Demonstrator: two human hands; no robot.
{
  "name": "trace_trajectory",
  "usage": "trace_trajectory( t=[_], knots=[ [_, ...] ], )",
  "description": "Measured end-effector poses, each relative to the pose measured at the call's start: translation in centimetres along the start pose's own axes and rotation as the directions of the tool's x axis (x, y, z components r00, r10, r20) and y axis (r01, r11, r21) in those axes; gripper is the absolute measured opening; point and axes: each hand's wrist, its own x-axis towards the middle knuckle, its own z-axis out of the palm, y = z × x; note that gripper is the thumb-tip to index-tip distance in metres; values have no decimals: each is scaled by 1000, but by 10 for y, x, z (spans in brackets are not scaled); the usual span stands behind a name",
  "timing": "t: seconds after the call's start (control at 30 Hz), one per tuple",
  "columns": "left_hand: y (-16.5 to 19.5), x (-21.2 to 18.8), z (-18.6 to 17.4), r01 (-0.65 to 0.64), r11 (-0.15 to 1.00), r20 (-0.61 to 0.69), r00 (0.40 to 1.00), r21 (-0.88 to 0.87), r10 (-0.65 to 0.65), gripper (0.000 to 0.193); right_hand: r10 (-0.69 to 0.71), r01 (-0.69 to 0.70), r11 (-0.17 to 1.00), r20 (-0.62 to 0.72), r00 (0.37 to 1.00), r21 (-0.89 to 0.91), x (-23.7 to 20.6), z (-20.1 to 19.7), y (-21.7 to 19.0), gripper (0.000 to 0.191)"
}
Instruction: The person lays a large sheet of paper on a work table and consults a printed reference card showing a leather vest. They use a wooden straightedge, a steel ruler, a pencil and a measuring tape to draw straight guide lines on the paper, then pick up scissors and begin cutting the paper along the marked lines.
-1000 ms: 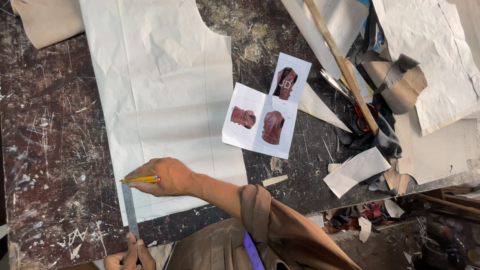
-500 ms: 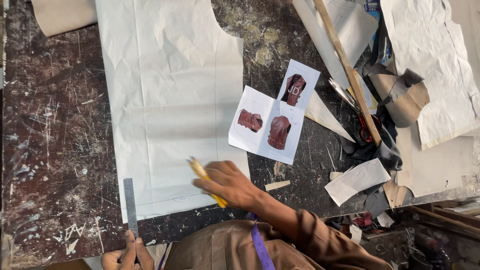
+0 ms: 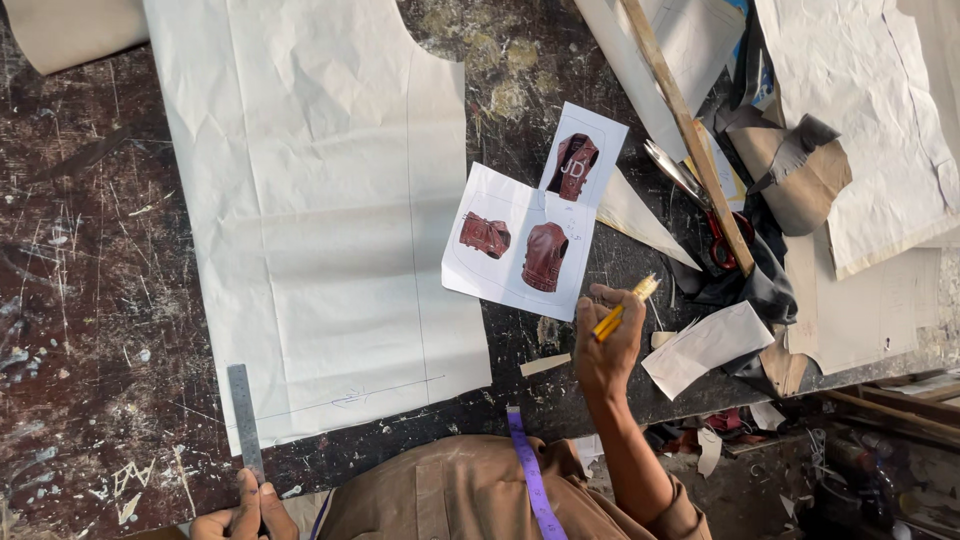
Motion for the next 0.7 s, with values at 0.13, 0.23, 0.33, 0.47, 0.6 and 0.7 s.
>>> trace_trajectory(
  t=[0.13, 0.23, 0.33, 0.47, 0.6, 0.7],
  knots=[
    [4, -2, -2, 0, 999, -26, 1000, 46, 1, 23, -85, 77, 970, 22, 996, 232, 6, 5, 12, 32],
    [7, -4, -4, 5, 1000, -56, 998, -2, -5, 22, -15, -7, 933, 58, 998, 360, 4, 9, 18, 33],
    [7, -6, -4, -47, 998, -69, 997, -31, 45, 26, 70, -131, 824, 130, 989, 551, -1, 8, 20, 31],
    [4, -7, -3, -66, 997, -71, 995, -26, 64, 31, 79, -158, 811, 162, 984, 563, -7, 7, 20, 28],
    [5, -8, -3, -47, 999, -62, 997, -9, 46, 33, 30, -98, 864, 143, 989, 494, -11, 10, 17, 31],
    [8, -11, -4, -71, 989, -97, 994, -131, 58, 33, -237, 224, 943, 22, 971, 248, -15, 9, 14, 38]
  ],
)
